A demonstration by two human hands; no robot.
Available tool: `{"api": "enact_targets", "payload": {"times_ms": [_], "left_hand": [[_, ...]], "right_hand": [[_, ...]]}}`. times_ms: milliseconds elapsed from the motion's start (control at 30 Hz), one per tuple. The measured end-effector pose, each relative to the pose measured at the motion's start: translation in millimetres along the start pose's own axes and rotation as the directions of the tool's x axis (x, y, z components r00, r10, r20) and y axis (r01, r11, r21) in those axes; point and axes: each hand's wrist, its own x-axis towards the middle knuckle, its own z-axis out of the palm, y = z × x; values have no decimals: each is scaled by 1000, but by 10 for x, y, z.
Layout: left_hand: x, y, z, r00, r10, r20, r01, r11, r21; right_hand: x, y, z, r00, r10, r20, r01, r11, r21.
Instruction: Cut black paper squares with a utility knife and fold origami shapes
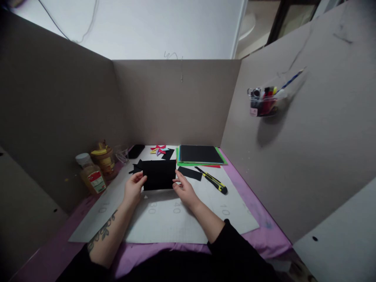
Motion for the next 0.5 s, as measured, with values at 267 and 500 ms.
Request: {"api": "enact_targets", "payload": {"times_ms": [267, 500], "left_hand": [[3, 28, 6, 1000, -4, -7, 4, 1000, -10], [-32, 66, 30, 995, -33, 93, 31, 999, 22]], "right_hand": [[19, -21, 3, 999, -31, -37, 39, 971, 235], [86, 31, -36, 994, 46, -97, -42, 998, 36]]}}
